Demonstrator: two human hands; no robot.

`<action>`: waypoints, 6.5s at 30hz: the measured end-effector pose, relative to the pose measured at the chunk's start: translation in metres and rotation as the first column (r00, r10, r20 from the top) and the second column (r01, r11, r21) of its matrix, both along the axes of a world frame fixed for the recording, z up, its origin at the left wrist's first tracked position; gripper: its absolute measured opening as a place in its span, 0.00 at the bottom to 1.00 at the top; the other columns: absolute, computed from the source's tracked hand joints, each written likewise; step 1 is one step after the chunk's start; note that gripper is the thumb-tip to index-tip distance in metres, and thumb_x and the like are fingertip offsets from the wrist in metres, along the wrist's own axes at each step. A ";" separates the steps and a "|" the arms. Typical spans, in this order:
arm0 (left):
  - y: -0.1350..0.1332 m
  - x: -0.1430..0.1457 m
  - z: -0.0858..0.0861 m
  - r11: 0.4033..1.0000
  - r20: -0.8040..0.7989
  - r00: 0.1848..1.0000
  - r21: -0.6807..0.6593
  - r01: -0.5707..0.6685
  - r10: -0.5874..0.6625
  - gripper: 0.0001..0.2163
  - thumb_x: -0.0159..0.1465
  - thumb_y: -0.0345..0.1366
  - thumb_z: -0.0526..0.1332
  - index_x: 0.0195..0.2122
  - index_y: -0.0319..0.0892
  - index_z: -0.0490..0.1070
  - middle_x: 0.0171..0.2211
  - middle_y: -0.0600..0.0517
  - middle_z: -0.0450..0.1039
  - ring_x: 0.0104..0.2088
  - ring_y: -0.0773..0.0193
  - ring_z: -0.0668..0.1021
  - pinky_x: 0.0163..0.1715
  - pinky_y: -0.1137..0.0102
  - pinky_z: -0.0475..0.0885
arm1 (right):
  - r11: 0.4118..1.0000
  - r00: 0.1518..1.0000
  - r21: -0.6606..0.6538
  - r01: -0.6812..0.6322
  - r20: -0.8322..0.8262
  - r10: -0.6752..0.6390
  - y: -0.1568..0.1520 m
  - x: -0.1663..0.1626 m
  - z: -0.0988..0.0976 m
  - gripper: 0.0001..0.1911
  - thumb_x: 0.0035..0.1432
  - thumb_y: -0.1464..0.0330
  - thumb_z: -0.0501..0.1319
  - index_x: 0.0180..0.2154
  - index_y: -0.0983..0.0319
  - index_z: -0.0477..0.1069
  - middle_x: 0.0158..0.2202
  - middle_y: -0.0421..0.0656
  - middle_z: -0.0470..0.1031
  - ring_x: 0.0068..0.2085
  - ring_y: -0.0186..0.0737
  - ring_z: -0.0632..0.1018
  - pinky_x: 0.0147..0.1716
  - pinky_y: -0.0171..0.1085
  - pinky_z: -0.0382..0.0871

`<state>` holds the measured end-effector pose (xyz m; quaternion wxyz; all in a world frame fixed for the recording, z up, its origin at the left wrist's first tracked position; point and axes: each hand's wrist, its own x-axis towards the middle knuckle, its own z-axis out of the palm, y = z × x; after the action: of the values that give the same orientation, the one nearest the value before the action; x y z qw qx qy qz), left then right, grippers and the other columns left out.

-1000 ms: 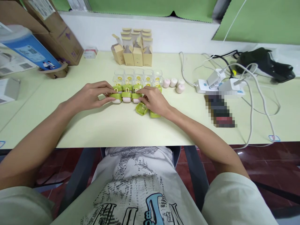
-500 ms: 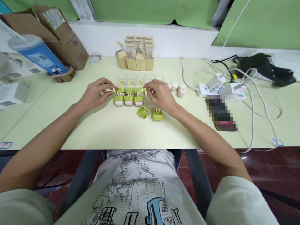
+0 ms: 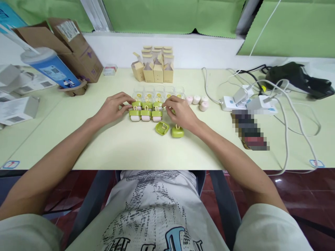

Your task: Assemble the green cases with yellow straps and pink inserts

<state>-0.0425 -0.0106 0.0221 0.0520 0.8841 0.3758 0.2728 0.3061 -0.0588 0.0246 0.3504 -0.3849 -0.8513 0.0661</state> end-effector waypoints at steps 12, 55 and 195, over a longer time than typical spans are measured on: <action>-0.005 0.003 -0.001 0.999 -0.078 0.997 0.027 0.027 -0.025 0.14 0.76 0.34 0.54 0.57 0.40 0.75 0.55 0.40 0.78 0.50 0.51 0.83 0.54 0.54 0.82 | 0.998 0.996 -0.056 -0.042 0.075 0.046 0.002 0.001 -0.006 0.22 0.70 0.72 0.56 0.55 0.61 0.86 0.61 0.56 0.85 0.59 0.56 0.86 0.60 0.57 0.80; -0.086 0.091 -0.009 0.945 0.574 0.775 -0.010 0.327 -0.262 0.36 0.65 0.50 0.80 0.72 0.53 0.72 0.54 0.47 0.83 0.51 0.57 0.86 0.49 0.64 0.85 | 0.778 0.714 -0.403 -0.482 -0.695 0.082 -0.051 0.017 0.040 0.20 0.68 0.48 0.71 0.52 0.53 0.77 0.43 0.43 0.84 0.39 0.46 0.88 0.39 0.48 0.88; -0.005 0.041 -0.008 0.801 0.473 0.677 -0.511 -0.311 0.564 0.01 0.64 0.31 0.66 0.36 0.44 0.77 0.37 0.51 0.82 0.31 0.63 0.80 0.27 0.69 0.75 | 0.948 0.934 -0.218 0.233 0.320 -0.156 0.001 0.002 0.046 0.15 0.61 0.70 0.76 0.50 0.60 0.89 0.46 0.49 0.89 0.44 0.53 0.86 0.48 0.46 0.76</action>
<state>-0.0015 -0.0159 0.0142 0.2752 0.6011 0.5899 0.4637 0.3081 -0.0573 0.0704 0.1708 -0.5148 -0.8364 0.0796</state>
